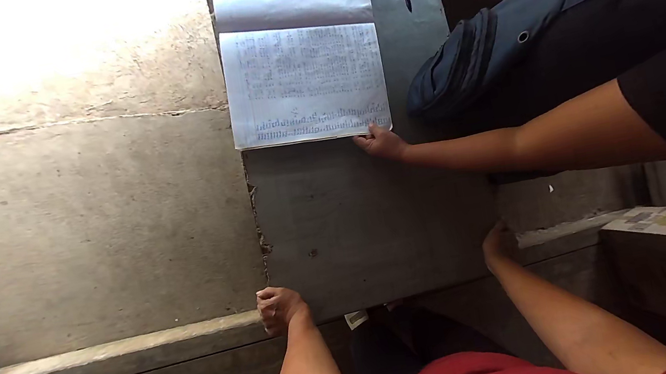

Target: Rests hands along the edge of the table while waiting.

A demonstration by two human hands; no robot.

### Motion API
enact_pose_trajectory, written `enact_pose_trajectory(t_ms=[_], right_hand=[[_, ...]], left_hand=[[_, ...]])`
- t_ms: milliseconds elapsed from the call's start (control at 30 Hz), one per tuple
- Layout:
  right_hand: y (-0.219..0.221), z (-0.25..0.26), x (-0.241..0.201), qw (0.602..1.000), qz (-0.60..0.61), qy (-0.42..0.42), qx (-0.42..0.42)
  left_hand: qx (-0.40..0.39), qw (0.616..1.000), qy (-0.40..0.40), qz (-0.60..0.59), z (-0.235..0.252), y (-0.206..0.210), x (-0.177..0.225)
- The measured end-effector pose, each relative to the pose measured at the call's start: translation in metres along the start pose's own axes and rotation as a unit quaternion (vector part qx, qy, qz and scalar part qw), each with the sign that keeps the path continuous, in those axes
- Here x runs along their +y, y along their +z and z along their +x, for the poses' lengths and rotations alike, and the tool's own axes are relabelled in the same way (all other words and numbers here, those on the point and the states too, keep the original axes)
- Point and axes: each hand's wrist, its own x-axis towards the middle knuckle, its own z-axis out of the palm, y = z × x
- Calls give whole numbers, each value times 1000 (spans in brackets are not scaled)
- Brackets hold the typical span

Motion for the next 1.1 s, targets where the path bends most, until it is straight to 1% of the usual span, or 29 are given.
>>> enact_pose_trajectory(t_ms=[167,400,567,1100], right_hand=[[-2,-2,-1,1000,-11,2,-5],[-1,-1,-1,1000,4,8,-8],[-2,-2,0,1000,-17,4,-19],[0,-3,-3,1000,1,6,-9]], left_hand=[[-3,1000,1,4,-1,-1,1],[-2,1000,4,7,0,0,1],[-8,1000,8,0,-2,-4,2],[3,1000,2,-3,0,-2,1]])
